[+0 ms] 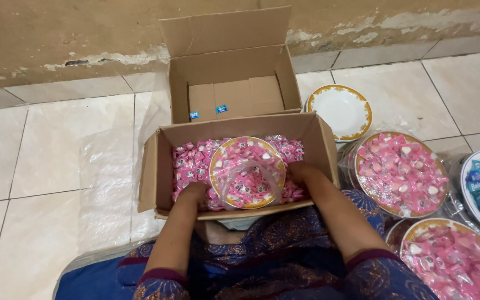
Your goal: Wrapping a decorative plate in a plastic bag and placing it into a cardboard box filled with candies
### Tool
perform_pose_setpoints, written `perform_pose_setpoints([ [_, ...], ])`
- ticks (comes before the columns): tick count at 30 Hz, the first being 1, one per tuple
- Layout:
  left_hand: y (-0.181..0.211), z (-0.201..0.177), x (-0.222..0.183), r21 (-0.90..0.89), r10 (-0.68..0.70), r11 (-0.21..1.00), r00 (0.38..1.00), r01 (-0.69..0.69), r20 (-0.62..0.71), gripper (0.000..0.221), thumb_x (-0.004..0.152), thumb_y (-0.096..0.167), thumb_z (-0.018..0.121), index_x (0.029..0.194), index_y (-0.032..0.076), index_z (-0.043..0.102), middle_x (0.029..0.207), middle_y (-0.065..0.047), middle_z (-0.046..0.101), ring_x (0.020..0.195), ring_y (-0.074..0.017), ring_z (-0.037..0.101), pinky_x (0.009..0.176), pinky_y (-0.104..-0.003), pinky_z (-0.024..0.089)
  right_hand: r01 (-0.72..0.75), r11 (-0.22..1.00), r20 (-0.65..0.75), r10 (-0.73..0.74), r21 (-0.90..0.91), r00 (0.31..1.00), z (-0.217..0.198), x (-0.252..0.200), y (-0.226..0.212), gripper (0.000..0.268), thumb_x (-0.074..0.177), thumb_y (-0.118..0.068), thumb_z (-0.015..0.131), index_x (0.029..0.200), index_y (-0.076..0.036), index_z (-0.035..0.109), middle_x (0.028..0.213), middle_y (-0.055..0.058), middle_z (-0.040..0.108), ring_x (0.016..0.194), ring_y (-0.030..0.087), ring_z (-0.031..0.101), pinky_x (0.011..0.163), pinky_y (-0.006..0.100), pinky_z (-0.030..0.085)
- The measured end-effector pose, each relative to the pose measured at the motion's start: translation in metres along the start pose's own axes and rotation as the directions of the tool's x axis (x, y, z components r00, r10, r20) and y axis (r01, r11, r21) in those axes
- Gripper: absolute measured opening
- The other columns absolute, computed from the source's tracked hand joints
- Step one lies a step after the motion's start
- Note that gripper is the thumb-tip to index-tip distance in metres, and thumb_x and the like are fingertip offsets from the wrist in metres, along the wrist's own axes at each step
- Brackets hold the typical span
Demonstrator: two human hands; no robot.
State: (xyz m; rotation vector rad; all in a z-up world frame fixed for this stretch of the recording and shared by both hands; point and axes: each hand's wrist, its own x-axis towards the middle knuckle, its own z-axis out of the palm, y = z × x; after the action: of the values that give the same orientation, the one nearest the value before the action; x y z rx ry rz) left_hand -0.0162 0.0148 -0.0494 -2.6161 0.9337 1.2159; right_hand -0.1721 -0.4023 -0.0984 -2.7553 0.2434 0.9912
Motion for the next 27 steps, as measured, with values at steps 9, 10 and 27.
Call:
perform_pose_setpoints([
  [9,-0.01,-0.028,-0.034,-0.439,-0.242,0.889,0.946,0.128,-0.215,0.053,0.091,0.022,0.061,0.143,0.029,0.062,0.13,-0.015,0.071,0.131,-0.0354,0.061,0.107,-0.049,0.052,-0.161,0.939,-0.305,0.256,0.303,0.917,0.013,0.026,0.028,0.046,0.081,-0.037,0.071,0.127,-0.032,0.069,0.11,0.008,0.078,0.111,0.027,0.073,0.096,0.038,0.059],
  [10,0.0,-0.031,-0.048,-0.439,-0.243,0.889,0.946,0.129,-0.215,0.053,0.091,0.022,0.061,0.143,0.029,0.062,0.13,-0.015,0.071,0.131,-0.0354,0.061,0.107,-0.049,0.052,-0.161,0.939,-0.305,0.255,0.303,0.918,0.005,0.003,0.01,0.046,0.081,-0.037,0.071,0.127,-0.032,0.069,0.11,0.008,0.078,0.111,0.027,0.073,0.096,0.038,0.059],
  [27,0.027,-0.048,-0.089,-0.93,-0.042,0.116,0.934,-0.35,-0.356,0.028,0.096,0.009,0.067,0.122,0.0,0.07,0.076,-0.006,0.056,0.065,-0.0174,0.068,0.064,-0.031,0.066,0.058,0.998,-0.21,-0.05,0.03,0.977,0.049,0.061,0.045,0.049,0.08,-0.054,0.061,0.104,-0.017,0.08,0.102,0.017,0.078,0.106,0.039,0.071,0.095,0.049,0.055],
])
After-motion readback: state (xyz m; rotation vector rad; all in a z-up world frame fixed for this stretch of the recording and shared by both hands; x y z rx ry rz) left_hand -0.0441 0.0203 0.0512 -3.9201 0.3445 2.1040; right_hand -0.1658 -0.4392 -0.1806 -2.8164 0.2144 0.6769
